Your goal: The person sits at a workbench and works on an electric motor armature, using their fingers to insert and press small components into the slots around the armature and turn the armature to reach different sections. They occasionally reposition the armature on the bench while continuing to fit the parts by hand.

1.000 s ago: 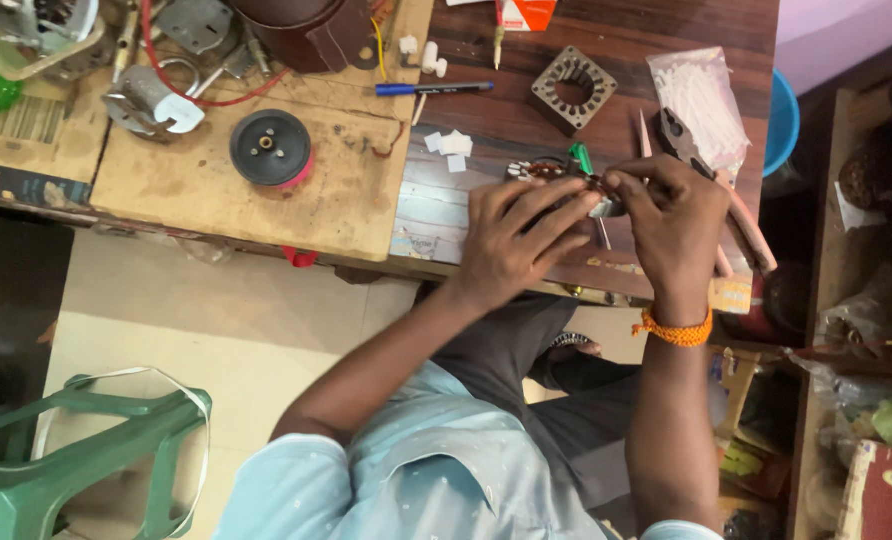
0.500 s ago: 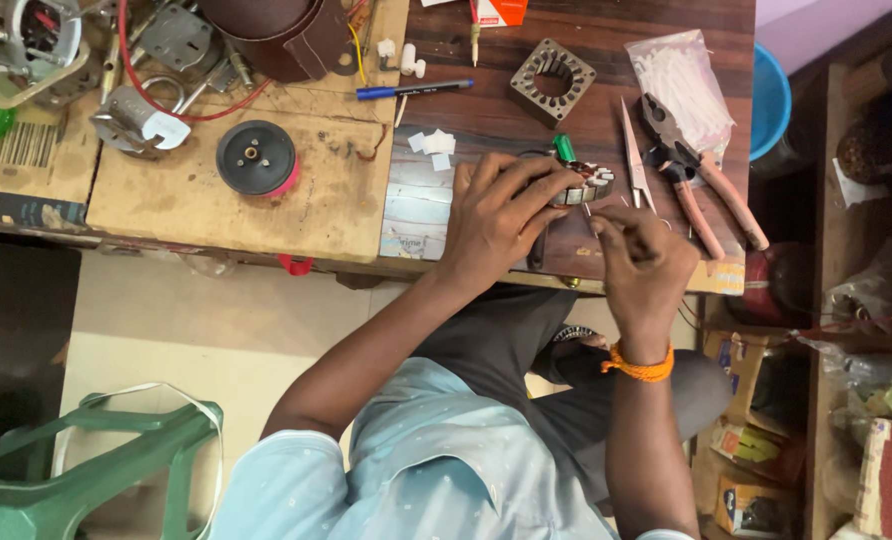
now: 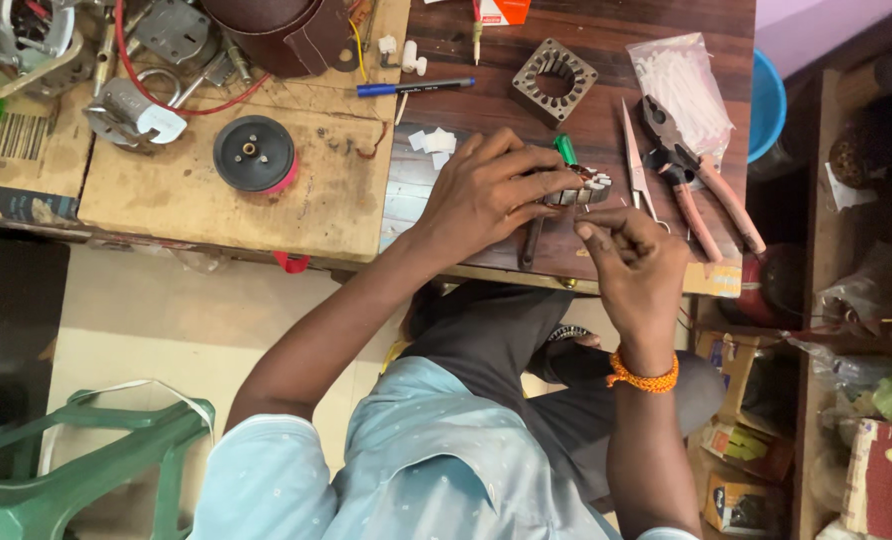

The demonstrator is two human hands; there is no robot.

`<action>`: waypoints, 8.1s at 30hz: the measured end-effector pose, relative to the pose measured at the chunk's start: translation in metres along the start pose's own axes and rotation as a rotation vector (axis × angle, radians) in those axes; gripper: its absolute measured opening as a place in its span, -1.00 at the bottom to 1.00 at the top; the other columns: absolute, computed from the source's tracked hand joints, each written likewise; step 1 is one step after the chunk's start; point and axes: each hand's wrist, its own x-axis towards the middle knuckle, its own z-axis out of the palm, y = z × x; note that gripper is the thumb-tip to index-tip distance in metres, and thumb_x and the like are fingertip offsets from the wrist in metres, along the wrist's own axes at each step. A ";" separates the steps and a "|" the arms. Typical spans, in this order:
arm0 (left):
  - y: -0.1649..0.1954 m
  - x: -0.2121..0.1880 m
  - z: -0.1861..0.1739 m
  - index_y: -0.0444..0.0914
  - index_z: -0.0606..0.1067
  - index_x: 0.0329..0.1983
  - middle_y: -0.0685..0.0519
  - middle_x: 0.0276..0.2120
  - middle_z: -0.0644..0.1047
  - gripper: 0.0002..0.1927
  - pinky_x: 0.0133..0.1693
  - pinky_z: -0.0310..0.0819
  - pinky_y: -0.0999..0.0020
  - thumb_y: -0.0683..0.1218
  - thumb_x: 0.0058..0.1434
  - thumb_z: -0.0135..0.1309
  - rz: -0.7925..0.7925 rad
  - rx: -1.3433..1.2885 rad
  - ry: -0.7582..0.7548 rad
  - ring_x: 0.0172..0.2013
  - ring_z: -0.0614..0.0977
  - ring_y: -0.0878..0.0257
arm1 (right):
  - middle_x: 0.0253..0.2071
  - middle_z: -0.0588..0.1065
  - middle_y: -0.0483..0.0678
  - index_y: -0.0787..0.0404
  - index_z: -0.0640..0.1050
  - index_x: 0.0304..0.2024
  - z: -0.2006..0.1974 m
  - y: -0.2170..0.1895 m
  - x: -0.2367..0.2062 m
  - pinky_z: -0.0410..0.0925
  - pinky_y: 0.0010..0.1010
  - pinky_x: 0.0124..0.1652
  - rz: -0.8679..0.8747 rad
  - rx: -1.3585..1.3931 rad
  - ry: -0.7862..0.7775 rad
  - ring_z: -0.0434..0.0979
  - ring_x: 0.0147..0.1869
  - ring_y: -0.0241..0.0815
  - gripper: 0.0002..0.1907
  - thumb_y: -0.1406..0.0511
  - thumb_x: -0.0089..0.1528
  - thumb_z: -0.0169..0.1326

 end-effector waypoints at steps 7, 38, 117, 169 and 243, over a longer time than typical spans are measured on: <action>-0.036 0.027 0.010 0.08 0.56 0.28 0.23 0.15 0.49 -0.52 0.06 0.34 0.30 -0.09 0.27 0.22 0.241 0.164 0.038 0.06 0.45 0.25 | -0.54 0.37 0.01 0.35 0.56 -0.32 0.021 0.033 0.036 0.12 -0.41 -0.44 -0.250 -0.275 0.133 0.21 -0.50 -0.29 -0.83 0.41 0.28 0.32; 0.064 -0.135 -0.100 -0.30 0.42 -0.40 0.17 -0.61 0.29 -0.82 -0.50 0.16 0.44 -0.25 0.23 0.21 -0.613 -0.560 0.602 -0.58 0.26 0.45 | -0.58 0.38 -0.20 0.33 0.64 -0.21 0.110 -0.144 -0.030 0.15 -0.53 -0.49 -0.124 -0.084 -0.213 0.24 -0.49 -0.52 -0.93 0.41 0.29 0.23; -0.013 -0.096 0.011 0.01 0.53 0.20 0.27 0.06 0.55 -0.51 0.02 0.32 0.22 -0.06 0.18 0.32 -0.082 0.041 0.195 0.00 0.53 0.24 | -0.36 0.53 -0.15 0.33 0.61 -0.18 0.101 0.035 -0.053 0.15 -0.59 -0.39 -0.278 -0.131 0.218 0.29 -0.40 -0.50 -0.94 0.48 0.31 0.25; 0.017 -0.113 0.039 -0.19 0.53 -0.13 0.08 -0.22 0.46 -0.84 -0.24 0.45 0.38 -0.18 0.30 0.29 -0.389 -0.178 0.564 -0.20 0.56 0.24 | -0.52 0.48 -0.10 0.32 0.67 -0.17 0.084 0.006 0.035 0.19 -0.50 -0.46 -0.199 -0.178 -0.069 0.33 -0.48 -0.45 -0.93 0.43 0.30 0.26; 0.006 -0.100 0.022 0.05 0.49 0.27 0.22 0.07 0.48 -0.46 -0.03 0.27 0.11 -0.07 0.19 0.29 -0.121 0.143 0.088 -0.03 0.47 0.16 | -0.48 0.31 -0.18 0.32 0.63 -0.16 0.085 0.052 -0.052 0.01 -0.57 -0.43 -0.082 0.074 0.237 0.12 -0.42 -0.50 -0.93 0.46 0.31 0.27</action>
